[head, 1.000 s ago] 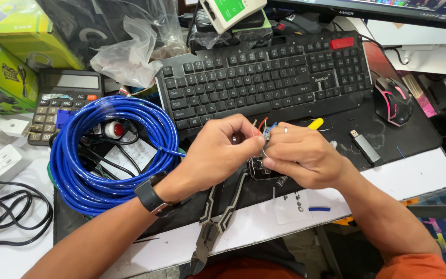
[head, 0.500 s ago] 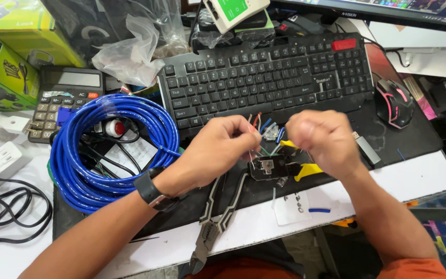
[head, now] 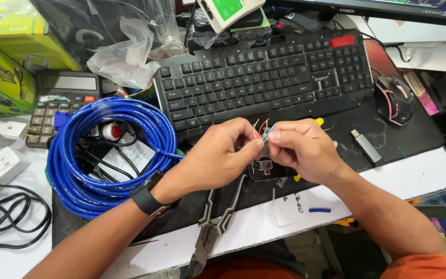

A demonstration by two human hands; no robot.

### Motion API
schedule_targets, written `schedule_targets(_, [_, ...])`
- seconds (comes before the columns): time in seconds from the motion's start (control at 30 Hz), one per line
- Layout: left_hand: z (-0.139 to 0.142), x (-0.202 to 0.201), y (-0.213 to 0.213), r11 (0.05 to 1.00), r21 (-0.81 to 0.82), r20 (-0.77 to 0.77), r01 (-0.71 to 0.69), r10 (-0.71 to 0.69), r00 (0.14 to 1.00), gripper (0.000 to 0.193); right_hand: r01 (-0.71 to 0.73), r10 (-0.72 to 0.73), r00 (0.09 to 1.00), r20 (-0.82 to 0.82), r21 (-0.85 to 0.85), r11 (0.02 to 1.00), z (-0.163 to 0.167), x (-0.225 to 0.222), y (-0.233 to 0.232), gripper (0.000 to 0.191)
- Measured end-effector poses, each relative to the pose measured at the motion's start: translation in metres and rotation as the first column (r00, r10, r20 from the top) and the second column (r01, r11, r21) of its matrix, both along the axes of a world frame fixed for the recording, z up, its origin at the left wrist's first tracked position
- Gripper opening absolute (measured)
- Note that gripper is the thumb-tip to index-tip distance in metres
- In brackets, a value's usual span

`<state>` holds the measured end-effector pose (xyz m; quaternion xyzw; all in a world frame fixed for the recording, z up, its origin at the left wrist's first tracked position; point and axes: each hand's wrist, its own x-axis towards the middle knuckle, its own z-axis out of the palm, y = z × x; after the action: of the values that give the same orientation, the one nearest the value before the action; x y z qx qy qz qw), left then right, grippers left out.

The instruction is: The person works at a desk with a coiled blue ethernet cable. They strip the cable jacket with a stripping tool, separate and straighten the colored wires, trim them, insert them into an RJ45 connector, and use a yellow crimping tool to crimp the connector onto the cable.

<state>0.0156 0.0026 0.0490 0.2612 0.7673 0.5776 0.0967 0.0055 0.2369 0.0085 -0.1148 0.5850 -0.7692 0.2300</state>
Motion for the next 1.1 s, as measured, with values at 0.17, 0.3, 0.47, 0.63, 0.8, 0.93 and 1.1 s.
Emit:
schedule_targets(0.17, [-0.013, -0.003, 0.003, 0.994, 0.061, 0.234, -0.091, 0.075, 0.969, 0.021, 0.093, -0.035, 0.956, -0.291, 0.188, 0.978, -0.003, 0.001, -0.002, 0.03])
schedule_targets(0.3, [-0.023, -0.012, 0.006, 0.95, 0.241, 0.468, -0.2, 0.067, 0.881, 0.02, 0.476, 0.093, 0.464, -0.881, 0.337, 0.812, 0.014, 0.011, -0.009, 0.023])
schedule_targets(0.47, [-0.025, -0.009, 0.009, 0.939, 0.242, 0.458, -0.245, 0.112, 0.882, 0.02, 0.405, 0.184, 0.127, -0.975, 0.22, 0.887, 0.027, 0.012, -0.031, 0.034])
schedule_targets(0.63, [-0.021, -0.004, 0.009, 0.951, 0.195, 0.419, -0.24, 0.14, 0.897, 0.02, 0.411, 0.163, 0.041, -0.986, 0.165, 0.896, 0.025, 0.013, -0.032, 0.027])
schedule_targets(0.8, [-0.017, -0.008, 0.005, 0.905, 0.364, 0.51, -0.221, 0.005, 0.86, 0.014, 0.441, 0.089, 0.148, -0.985, 0.146, 0.886, 0.02, 0.01, -0.023, 0.026])
schedule_targets(0.93, [-0.016, -0.007, 0.001, 0.874, 0.436, 0.537, -0.215, -0.061, 0.841, 0.011, 0.388, 0.076, 0.144, -0.987, 0.127, 0.913, 0.016, 0.007, -0.02, 0.027])
schedule_targets(1.1, [-0.016, -0.007, 0.0, 0.84, 0.481, 0.577, -0.252, -0.086, 0.812, 0.012, 0.464, 0.023, 0.053, -0.998, 0.045, 0.885, 0.014, 0.009, -0.023, 0.032])
